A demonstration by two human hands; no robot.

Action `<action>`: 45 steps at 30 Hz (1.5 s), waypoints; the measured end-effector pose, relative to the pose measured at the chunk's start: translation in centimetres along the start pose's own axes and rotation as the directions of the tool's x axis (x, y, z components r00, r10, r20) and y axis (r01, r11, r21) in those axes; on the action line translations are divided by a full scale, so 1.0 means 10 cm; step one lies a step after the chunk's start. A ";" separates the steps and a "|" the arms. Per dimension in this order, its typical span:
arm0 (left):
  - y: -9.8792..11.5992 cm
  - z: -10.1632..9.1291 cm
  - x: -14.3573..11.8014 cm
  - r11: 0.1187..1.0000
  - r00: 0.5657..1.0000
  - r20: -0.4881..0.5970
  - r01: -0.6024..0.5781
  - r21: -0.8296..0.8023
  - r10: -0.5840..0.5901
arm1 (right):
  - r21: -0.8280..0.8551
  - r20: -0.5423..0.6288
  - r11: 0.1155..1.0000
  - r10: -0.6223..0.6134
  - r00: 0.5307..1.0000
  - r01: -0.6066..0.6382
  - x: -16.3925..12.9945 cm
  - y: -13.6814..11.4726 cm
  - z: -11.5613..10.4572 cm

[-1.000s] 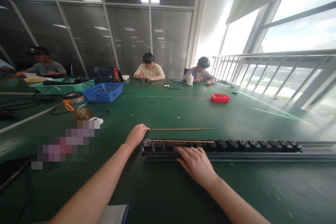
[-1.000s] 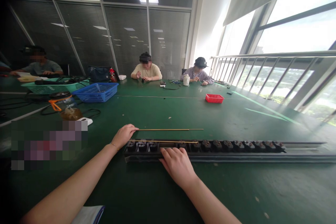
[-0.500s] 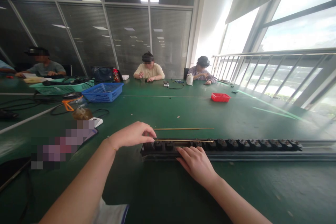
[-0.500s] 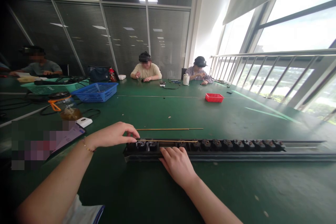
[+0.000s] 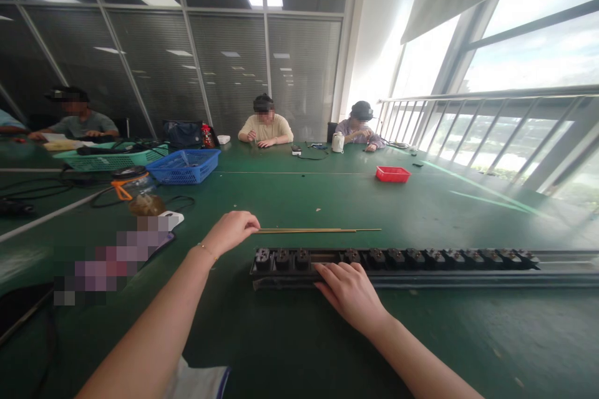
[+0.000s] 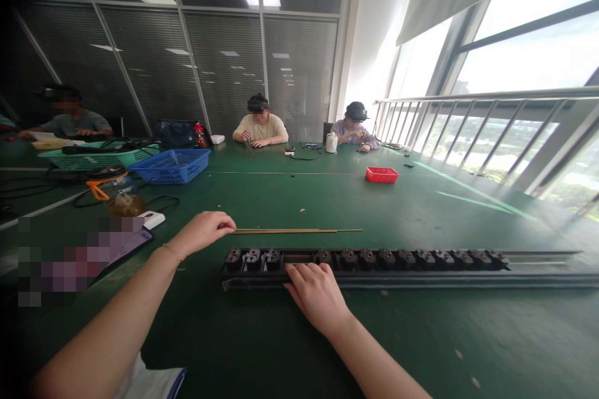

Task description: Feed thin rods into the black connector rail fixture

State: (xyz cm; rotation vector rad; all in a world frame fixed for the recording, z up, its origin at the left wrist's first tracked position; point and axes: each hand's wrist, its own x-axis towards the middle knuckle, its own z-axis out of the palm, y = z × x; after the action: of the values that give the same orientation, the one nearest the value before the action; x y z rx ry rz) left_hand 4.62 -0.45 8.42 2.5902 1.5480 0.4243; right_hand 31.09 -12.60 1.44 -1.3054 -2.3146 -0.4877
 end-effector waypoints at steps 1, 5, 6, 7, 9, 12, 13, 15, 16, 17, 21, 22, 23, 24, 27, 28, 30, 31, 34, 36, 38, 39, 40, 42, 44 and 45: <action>-0.04 0.10 0.02 1.000 1.000 0.023 -0.003 -0.015 0.003 | 0.004 -0.002 1.000 0.000 1.000 0.000 0.00 0.00 0.00; -0.12 0.43 0.06 1.000 0.999 0.048 0.010 -0.017 -0.009 | 0.023 -0.001 1.000 0.004 1.000 -0.004 0.00 0.00 0.00; -0.12 0.49 0.06 1.000 0.999 0.039 0.022 -0.002 -0.022 | 0.025 0.000 1.000 0.005 1.000 -0.005 0.00 0.00 0.00; -0.13 0.53 0.06 0.999 0.999 0.025 0.035 0.016 -0.035 | 0.025 0.000 1.000 0.006 1.000 -0.006 0.00 0.00 -0.01; -0.14 0.59 0.05 0.997 0.998 -0.009 0.056 0.047 -0.055 | 0.024 0.002 1.000 0.007 1.000 -0.007 0.00 0.00 -0.01; -0.17 0.63 0.04 0.994 0.996 -0.061 0.064 0.084 -0.059 | 0.031 0.006 0.999 0.009 1.000 -0.010 0.00 0.00 0.00; -0.18 0.64 0.03 0.993 0.995 -0.079 0.065 0.097 -0.057 | 0.034 0.007 0.999 0.010 1.000 -0.010 0.00 0.00 0.00; -0.21 0.66 0.02 0.991 0.991 -0.120 0.065 0.113 -0.052 | 0.038 0.006 0.999 0.010 1.000 -0.011 0.01 0.00 0.00; -0.21 0.67 0.02 0.992 0.989 -0.141 0.061 0.110 -0.045 | 0.038 0.006 0.999 0.010 1.000 -0.010 0.00 -0.01 0.00; -0.22 0.69 0.02 0.993 0.986 -0.161 0.055 0.102 -0.038 | 0.036 0.005 0.999 0.010 1.000 -0.010 0.00 -0.01 0.00; -0.21 0.77 0.04 0.996 0.980 -0.198 0.039 0.080 -0.022 | 0.029 0.006 1.000 0.010 1.000 -0.011 0.00 -0.01 -0.01; -0.21 0.79 0.04 0.995 0.980 -0.195 0.045 0.088 -0.028 | 0.030 0.010 1.000 0.008 1.000 -0.008 0.00 -0.01 -0.01; -0.22 0.81 0.05 0.994 0.981 -0.192 0.054 0.097 -0.035 | 0.030 0.013 1.000 0.006 1.000 -0.007 0.00 -0.01 -0.01; -0.22 0.83 0.06 0.992 0.981 -0.192 0.061 0.107 -0.040 | 0.030 0.017 1.000 0.006 1.000 -0.006 0.00 -0.01 -0.01; -0.24 0.86 0.06 0.991 0.977 -0.211 0.062 0.122 -0.035 | 0.028 0.014 1.000 0.011 1.000 -0.012 -0.01 -0.01 0.00; -0.24 0.86 0.06 0.991 0.976 -0.218 0.060 0.123 -0.032 | 0.029 0.012 1.000 0.013 1.000 -0.013 -0.01 0.00 0.00; -0.25 0.87 0.06 0.991 0.974 -0.223 0.058 0.117 -0.031 | 0.027 0.006 1.000 0.009 1.000 -0.009 -0.01 0.00 0.00; -0.25 0.87 0.06 0.992 0.974 -0.223 0.061 0.110 -0.035 | 0.021 0.001 1.000 0.002 1.000 -0.002 -0.01 0.00 0.00; -0.24 0.88 0.05 0.994 0.974 -0.220 0.070 0.078 -0.052 | -0.041 -0.043 0.999 -0.036 0.998 0.034 0.00 -0.04 -0.03; -0.24 0.88 0.05 0.996 0.975 -0.217 0.070 0.058 -0.056 | -0.101 -0.085 0.994 -0.046 0.995 0.038 0.01 -0.09 -0.05; -0.24 0.88 0.05 0.997 0.975 -0.216 0.063 0.046 -0.051 | -0.133 -0.118 0.991 -0.024 0.993 0.008 0.04 -0.15 -0.07; -0.24 0.89 0.05 0.997 0.975 -0.216 0.057 0.043 -0.047 | -0.134 -0.126 0.991 -0.006 0.992 -0.011 0.05 -0.17 -0.07; -0.24 0.89 0.05 0.998 0.975 -0.217 0.053 0.039 -0.044 | -0.127 -0.126 0.991 0.016 0.992 -0.032 0.07 -0.19 -0.06; -0.26 0.90 0.06 0.998 0.974 -0.221 0.049 0.027 -0.042 | -0.108 -0.083 0.992 0.060 0.995 -0.069 0.10 -0.21 -0.03; -0.27 0.91 0.07 0.999 0.973 -0.227 0.046 0.013 -0.042 | -0.093 -0.006 0.991 0.098 0.995 -0.098 0.13 -0.20 0.01; -0.28 0.92 0.07 0.999 0.972 -0.229 0.045 0.006 -0.042 | -0.083 0.036 0.991 0.107 0.994 -0.103 0.15 -0.19 0.03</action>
State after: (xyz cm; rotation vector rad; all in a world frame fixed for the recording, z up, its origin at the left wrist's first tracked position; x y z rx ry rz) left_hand 5.14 2.06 -0.83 2.5867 1.6755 0.7354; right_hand 28.72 -12.33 1.82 -1.4799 -2.2655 -0.5306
